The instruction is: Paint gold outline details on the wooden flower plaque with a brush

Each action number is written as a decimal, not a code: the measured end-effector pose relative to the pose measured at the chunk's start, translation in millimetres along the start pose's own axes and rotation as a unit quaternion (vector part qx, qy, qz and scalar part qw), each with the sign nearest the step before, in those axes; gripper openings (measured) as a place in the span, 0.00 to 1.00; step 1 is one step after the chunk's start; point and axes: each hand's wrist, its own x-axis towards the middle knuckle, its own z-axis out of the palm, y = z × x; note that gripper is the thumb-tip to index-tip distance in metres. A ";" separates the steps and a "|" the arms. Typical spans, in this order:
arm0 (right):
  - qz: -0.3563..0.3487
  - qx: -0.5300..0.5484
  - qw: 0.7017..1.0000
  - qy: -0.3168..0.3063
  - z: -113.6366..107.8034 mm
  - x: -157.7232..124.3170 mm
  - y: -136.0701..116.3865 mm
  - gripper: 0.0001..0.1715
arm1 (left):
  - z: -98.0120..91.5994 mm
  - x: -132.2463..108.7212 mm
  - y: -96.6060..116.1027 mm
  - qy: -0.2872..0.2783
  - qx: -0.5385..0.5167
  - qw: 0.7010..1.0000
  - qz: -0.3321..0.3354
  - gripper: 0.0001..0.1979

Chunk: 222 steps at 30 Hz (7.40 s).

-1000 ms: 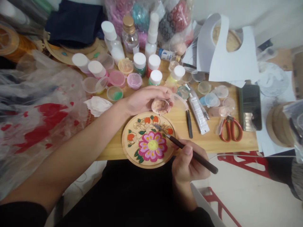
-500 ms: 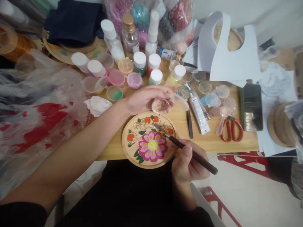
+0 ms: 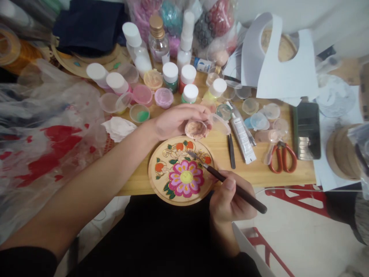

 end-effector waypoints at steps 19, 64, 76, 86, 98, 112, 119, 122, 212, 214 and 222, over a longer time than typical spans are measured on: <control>0.016 -0.004 1.000 0.005 -2.1 0.0 -0.6 0.13 | -0.3 -0.1 -1.1 -0.004 0.012 1.000 0.010 0.14; -0.038 0.035 0.998 0.028 1.3 -2.4 9.3 0.10 | 2.4 -2.0 2.4 -0.003 0.011 1.000 -0.001 0.14; 0.003 0.047 0.999 0.023 -0.4 -4.7 10.6 0.13 | -2.3 1.7 -1.0 -0.016 0.009 1.000 0.007 0.13; 0.012 0.052 0.997 0.051 2.4 -2.8 11.3 0.14 | -4.3 1.4 -2.7 -0.035 0.009 0.999 0.020 0.13; 0.001 0.074 0.997 0.026 1.7 -1.7 10.3 0.12 | -3.2 1.0 -1.5 -0.027 0.019 0.999 0.011 0.13; 0.032 0.032 0.998 0.051 1.1 -5.0 13.0 0.16 | -2.8 0.4 -1.2 -0.036 0.004 0.999 0.011 0.13; 0.003 0.042 0.998 0.056 3.8 -1.6 11.0 0.17 | -1.8 0.1 -1.8 -0.021 -0.004 1.000 0.007 0.12; -0.002 0.038 0.998 0.050 2.9 -1.8 9.5 0.16 | -2.4 0.3 -1.9 -0.022 -0.010 1.000 0.008 0.12; -0.105 -0.011 0.986 -0.127 -27.7 9.2 6.1 0.08 | -2.5 1.8 -1.7 -0.020 0.035 0.999 0.014 0.13; -0.101 -0.005 0.984 -0.148 -28.7 9.8 5.8 0.08 | -1.0 1.4 -0.5 -0.014 0.032 0.999 0.009 0.14; -0.131 -0.009 0.979 -0.154 -29.6 11.4 12.1 0.08 | -0.3 0.5 0.1 -0.021 0.013 1.000 0.011 0.14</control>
